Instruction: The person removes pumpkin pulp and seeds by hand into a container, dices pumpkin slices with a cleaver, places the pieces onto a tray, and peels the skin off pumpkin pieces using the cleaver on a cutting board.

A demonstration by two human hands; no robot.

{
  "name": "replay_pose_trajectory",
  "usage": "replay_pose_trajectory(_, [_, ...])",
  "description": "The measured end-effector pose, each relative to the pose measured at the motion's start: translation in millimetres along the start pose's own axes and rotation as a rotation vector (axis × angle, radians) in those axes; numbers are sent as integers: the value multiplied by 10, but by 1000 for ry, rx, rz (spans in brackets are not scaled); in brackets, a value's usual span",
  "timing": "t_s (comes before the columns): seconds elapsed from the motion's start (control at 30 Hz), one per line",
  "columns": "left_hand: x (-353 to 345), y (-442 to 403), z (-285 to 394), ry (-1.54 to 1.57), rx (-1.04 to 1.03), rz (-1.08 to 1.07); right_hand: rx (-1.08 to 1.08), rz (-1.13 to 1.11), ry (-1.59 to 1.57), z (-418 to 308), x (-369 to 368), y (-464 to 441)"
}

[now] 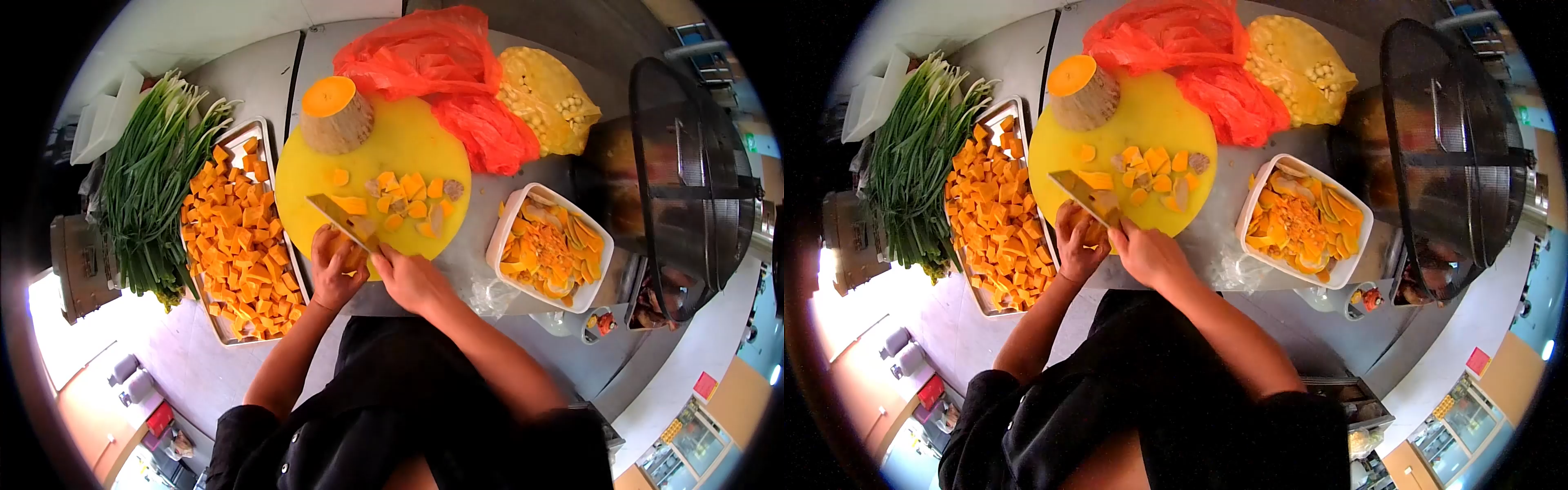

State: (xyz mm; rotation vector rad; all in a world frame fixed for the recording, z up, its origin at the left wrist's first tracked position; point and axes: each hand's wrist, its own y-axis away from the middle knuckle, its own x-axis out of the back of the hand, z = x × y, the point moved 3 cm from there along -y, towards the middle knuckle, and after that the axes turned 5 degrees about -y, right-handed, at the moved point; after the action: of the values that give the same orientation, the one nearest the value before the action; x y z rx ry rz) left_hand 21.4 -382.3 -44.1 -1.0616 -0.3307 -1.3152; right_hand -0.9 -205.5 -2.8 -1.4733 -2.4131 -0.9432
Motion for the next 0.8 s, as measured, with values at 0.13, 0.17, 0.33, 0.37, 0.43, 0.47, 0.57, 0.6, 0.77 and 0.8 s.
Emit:
replay_pose_trajectory(0.13, [3,-15,8,-22,-18,-1,25,12,35,146,-111,-325])
replay_pose_trajectory(0.17, [-12,-29,-18,-14,-21,-3,36,1,40,191,-133,-397])
replay_pose_trajectory(0.33, [-4,19,21,-100,21,-41,134,-5,-222,636,-127,-378])
replay_pose_trajectory(0.37, [36,-6,79,-145,44,-48,43,-7,-329,711,-97,-304])
replay_pose_trajectory(0.43, [91,-79,162,-209,192,-72,-64,11,-483,637,14,-72])
replay_pose_trajectory(0.47, [88,-77,186,-200,244,-96,-82,32,-531,596,52,29])
replay_pose_trajectory(0.57, [93,-95,66,-146,181,-140,57,143,-387,415,157,265])
replay_pose_trajectory(0.6, [140,-123,-27,-109,118,-177,89,162,-265,309,200,334])
replay_pose_trajectory(0.77, [215,-137,-26,-28,62,-209,-39,93,165,65,46,460])
replay_pose_trajectory(0.8, [197,-115,-19,-54,76,-189,-32,83,135,39,9,460])
